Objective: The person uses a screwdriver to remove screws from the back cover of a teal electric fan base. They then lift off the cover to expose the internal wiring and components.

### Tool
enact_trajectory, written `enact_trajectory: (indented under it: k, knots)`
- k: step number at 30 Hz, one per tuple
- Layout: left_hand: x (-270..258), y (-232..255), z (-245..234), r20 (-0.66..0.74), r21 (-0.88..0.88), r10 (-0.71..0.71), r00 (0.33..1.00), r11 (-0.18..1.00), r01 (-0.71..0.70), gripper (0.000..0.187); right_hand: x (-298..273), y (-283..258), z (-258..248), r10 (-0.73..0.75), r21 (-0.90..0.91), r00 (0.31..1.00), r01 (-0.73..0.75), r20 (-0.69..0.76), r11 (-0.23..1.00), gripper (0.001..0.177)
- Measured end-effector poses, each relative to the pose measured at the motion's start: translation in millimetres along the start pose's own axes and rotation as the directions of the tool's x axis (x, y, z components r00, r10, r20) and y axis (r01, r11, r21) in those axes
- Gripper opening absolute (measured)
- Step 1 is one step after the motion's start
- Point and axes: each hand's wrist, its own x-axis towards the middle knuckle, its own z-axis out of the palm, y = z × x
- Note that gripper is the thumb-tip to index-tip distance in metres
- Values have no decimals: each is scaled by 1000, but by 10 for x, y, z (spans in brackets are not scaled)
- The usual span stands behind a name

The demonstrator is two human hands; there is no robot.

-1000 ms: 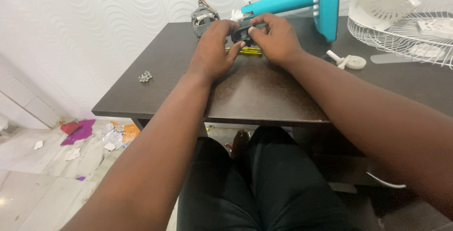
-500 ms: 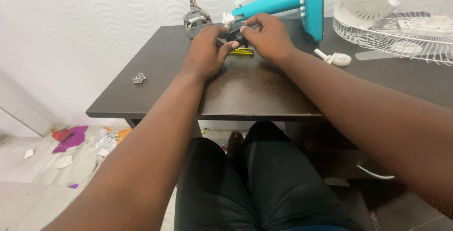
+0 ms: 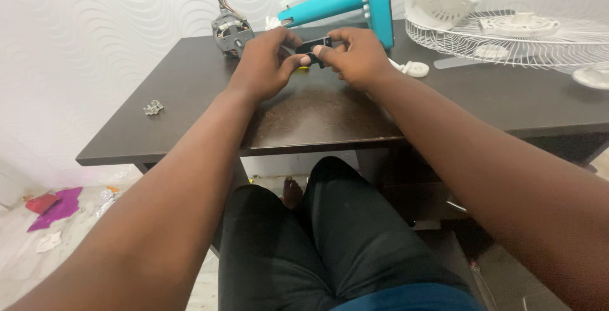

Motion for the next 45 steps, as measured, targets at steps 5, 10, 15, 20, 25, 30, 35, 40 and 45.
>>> enact_trajectory:
  k: [5,10,15,20,25,30,35,40,45]
  knots:
    - [87,21,201,68,-162,-305,950,936,312,37,-116,-14,-57,-19,-19,994,17,-110,1000,55]
    - [258,4,460,45,-343,-305,951,890,302,46,-221,-7,-154,-7,34,979,14,-203,999,50]
    - [245,84,594,124,-606,-497,859,648,462,49,-305,-75,-223,-10,-109,962,-21,-274,994,48]
    - [183,151,590,156,-606,-498,853,633,481,50,-422,-61,-171,-87,-324,945,-21,-314,946,45]
    - [171,161,625,101,-536,-488,867,708,461,48,-448,-63,-180,-77,-305,945,-26,-319,952,48]
    - [162,136,667,120,-526,-391,913,755,392,47,-549,-61,-308,-55,-314,955,-41,-291,949,49]
    - [157,206,694,178,-418,-256,950,854,308,44,-629,-29,-477,-140,-484,960,5,-242,875,50]
    - [220,314,679,215,-368,-276,937,866,340,47,-674,5,-537,-222,-531,941,55,-255,846,54]
    - [371,403,903,171,-473,-288,942,815,335,49,-750,-27,-575,3,-311,922,-134,-387,941,45]
